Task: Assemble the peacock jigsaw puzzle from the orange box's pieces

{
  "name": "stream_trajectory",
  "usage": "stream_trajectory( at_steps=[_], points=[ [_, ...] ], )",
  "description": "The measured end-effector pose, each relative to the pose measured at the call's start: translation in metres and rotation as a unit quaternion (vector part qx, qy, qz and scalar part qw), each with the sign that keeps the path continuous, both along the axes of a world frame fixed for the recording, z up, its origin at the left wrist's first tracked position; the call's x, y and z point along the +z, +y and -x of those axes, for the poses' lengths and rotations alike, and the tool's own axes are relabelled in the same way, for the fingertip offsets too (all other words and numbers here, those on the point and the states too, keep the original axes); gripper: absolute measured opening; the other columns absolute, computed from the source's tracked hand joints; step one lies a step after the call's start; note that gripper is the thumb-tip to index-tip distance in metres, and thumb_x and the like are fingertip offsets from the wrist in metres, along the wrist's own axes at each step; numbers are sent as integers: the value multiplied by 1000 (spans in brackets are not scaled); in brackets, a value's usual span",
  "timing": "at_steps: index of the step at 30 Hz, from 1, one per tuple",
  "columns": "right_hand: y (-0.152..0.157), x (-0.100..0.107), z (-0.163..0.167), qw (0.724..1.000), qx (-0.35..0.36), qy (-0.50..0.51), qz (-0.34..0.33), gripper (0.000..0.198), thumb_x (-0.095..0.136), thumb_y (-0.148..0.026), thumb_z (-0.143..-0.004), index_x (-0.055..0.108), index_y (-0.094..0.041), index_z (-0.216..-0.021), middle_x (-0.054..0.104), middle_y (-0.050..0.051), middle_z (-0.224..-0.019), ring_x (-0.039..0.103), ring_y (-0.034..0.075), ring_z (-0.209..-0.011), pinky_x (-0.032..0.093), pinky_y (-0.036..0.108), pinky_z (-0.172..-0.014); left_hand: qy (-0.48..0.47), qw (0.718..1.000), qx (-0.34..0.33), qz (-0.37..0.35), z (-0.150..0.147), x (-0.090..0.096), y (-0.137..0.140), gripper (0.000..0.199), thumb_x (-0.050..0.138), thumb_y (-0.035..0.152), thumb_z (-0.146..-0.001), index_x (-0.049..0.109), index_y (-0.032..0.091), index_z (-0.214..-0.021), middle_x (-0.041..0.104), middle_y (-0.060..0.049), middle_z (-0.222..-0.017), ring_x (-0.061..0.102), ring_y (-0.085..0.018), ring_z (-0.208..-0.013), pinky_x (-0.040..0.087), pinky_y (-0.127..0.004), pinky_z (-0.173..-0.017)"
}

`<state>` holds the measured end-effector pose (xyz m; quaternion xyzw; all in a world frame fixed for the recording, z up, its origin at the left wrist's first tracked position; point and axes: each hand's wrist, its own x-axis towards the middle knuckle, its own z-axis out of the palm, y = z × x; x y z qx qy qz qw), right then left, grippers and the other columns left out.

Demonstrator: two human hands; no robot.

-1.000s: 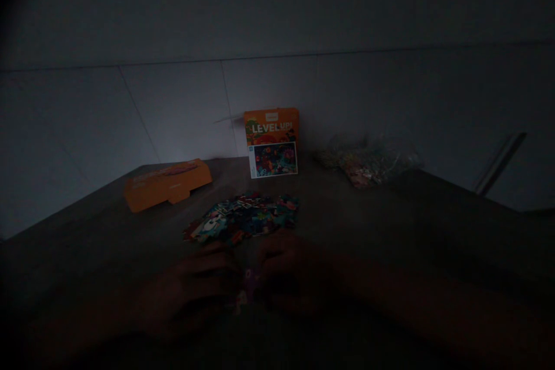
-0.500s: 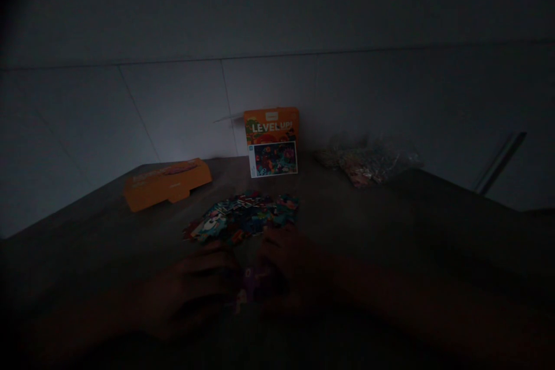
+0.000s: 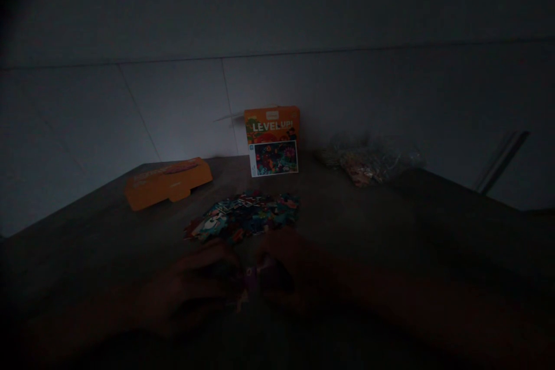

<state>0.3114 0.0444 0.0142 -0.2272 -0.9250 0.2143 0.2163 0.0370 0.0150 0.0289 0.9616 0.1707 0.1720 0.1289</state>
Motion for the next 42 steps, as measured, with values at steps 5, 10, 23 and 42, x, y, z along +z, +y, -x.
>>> stream_trajectory(
  at_steps=[5,10,23,42],
  points=[
    [3,-4,-2,998,-21,32,56,50,58,-18,-84,48,-18,-133,61,12,-120,60,24,-104,50,39,-88,7,1000,-16,-1,0,0,2,42,56,9,-86,62,23,-125,61,-10,-120,57,-25,-108,51,-40,-90],
    [9,-11,-2,990,-65,58,112,60,58,-21,-88,40,-21,-146,60,14,-130,60,27,-115,49,45,-97,-11,999,-28,-12,-3,0,2,37,56,9,-87,63,21,-122,63,-11,-119,59,-25,-107,51,-41,-91],
    [19,-8,0,992,88,65,59,27,55,-33,-96,74,-17,-107,75,7,-95,67,18,-86,50,32,-80,-2,1000,-19,-16,-5,0,1,33,53,10,-91,60,17,-122,67,-11,-116,60,-25,-104,50,-43,-90],
    [-6,-6,3,999,13,5,52,25,63,-33,-89,71,-21,-110,70,5,-89,62,16,-73,48,27,-68,-8,1000,4,-26,-3,-2,0,27,57,11,-89,63,17,-114,64,-10,-113,57,-24,-99,49,-40,-87]
  ],
)
